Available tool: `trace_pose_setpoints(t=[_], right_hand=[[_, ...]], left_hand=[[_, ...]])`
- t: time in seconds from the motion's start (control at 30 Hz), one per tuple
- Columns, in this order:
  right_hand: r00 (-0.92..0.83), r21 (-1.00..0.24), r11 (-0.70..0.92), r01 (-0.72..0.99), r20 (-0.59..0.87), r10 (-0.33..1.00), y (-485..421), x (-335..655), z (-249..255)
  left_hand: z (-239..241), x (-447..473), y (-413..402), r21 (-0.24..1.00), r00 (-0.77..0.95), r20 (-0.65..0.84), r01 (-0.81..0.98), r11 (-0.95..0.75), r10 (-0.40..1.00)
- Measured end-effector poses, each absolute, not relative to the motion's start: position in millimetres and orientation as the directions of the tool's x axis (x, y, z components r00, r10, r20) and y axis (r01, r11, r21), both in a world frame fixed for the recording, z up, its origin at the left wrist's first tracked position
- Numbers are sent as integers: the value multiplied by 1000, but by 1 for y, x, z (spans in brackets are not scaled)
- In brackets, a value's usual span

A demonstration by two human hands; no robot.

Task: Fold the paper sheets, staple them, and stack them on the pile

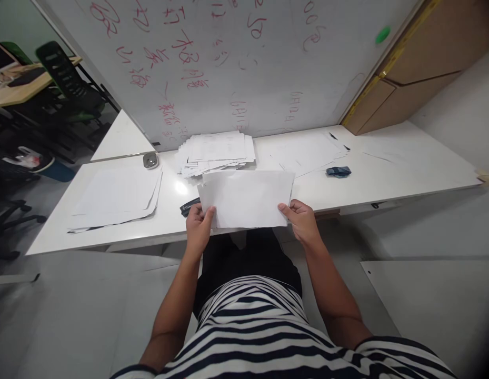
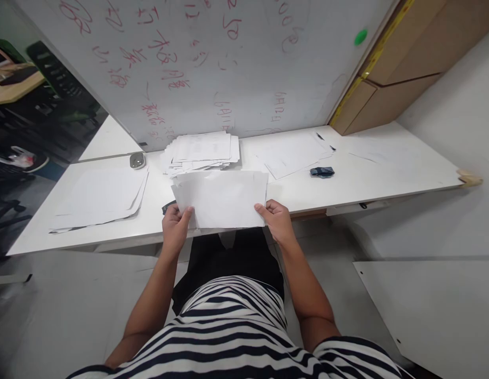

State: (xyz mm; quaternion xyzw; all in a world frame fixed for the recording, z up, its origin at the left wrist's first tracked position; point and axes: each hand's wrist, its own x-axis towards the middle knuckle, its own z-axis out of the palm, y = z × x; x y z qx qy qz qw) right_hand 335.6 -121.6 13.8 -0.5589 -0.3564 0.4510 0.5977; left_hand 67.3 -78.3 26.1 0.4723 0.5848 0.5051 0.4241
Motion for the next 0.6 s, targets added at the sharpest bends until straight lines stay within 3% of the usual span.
trace_pose_setpoints(t=[0.23,0.37,0.5,0.6], right_hand=[[435,-999,28,-45,5,900,-124,339,11],[600,-999,39,-20,19,800,-133,359,6],[797,-994,52,92,105,595,-151,395,3],[927,-972,57,228,235,292,-168,420,6]], left_hand=[[30,64,-78,932,-198,82,361,-5,977],[31,65,-72,886,-158,129,461,-43,979],[44,76,-44,835,-122,184,543,-89,975],[67,104,-9,798,-127,347,560,-222,929]])
